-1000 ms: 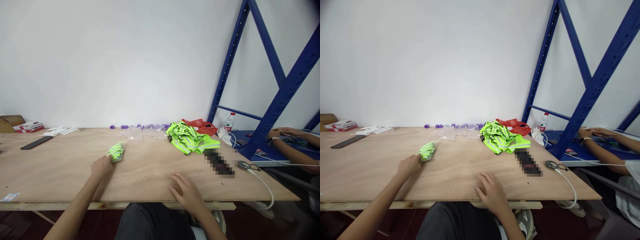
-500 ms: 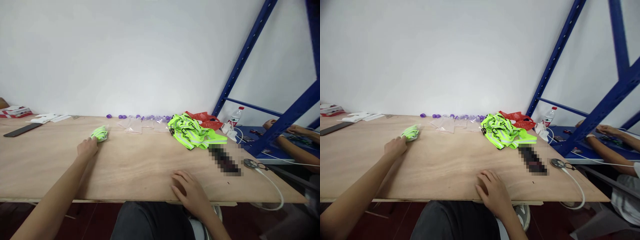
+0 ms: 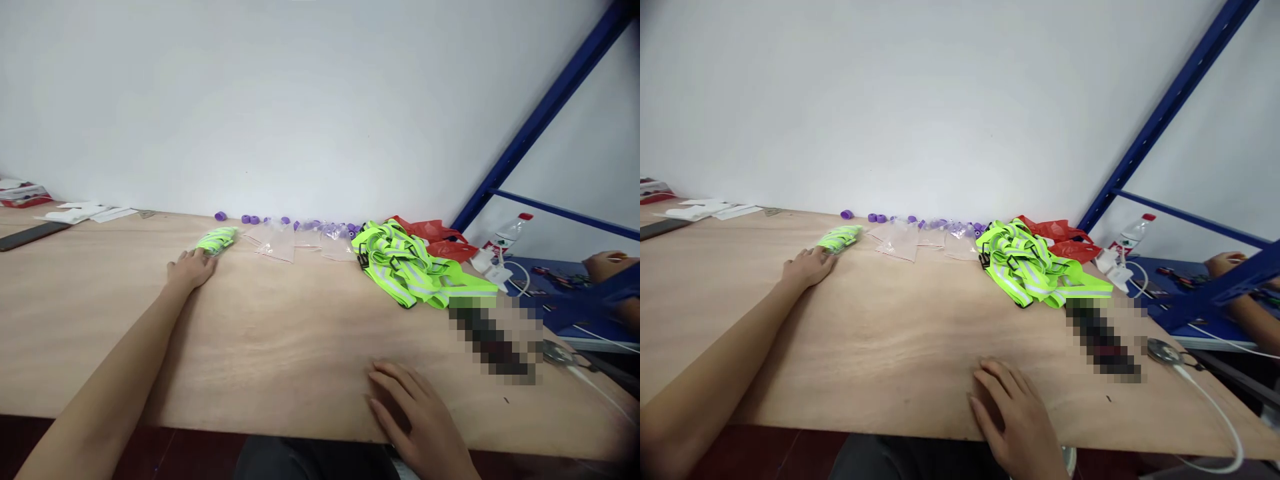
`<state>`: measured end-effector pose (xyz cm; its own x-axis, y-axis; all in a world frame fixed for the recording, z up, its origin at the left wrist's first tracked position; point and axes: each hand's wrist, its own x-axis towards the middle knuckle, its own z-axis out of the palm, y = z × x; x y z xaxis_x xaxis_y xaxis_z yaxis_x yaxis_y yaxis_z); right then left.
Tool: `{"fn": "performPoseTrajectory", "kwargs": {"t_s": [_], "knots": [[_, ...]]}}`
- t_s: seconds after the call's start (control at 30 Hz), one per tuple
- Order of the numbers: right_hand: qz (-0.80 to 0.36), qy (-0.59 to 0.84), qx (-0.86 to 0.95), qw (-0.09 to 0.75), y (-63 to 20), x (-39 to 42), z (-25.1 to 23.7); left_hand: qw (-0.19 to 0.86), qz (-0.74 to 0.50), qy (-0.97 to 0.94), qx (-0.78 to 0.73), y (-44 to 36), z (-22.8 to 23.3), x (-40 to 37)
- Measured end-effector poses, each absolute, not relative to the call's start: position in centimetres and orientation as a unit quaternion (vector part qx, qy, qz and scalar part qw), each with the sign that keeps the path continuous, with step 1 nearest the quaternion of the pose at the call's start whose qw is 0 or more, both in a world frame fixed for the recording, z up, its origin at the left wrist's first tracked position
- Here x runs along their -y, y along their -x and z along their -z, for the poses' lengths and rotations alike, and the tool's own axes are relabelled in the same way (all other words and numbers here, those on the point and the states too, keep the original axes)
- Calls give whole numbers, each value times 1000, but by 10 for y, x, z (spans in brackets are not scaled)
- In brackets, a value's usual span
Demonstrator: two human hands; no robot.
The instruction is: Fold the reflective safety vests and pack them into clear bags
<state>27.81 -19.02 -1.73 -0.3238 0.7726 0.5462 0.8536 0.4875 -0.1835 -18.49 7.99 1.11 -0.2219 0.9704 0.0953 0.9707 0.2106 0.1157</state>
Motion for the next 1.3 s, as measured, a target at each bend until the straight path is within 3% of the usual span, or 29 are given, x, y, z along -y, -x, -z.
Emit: {"fn": "performPoseTrajectory", "kwargs": {"t_s": [0.43,0.63,0.93,1.3], "knots": [[56,528,812,242,-285,190,21,-15,86,651,754,186,8,-141],[-70,622,770,128,-279,187,8,-8,79,647,758,188,17,-140],[-122,701,701,42,-267,174,-9,-26,49,681,730,192,13,-86],[-83,686,717,92,-291,125,-4,2,6,696,718,183,4,8]]}}
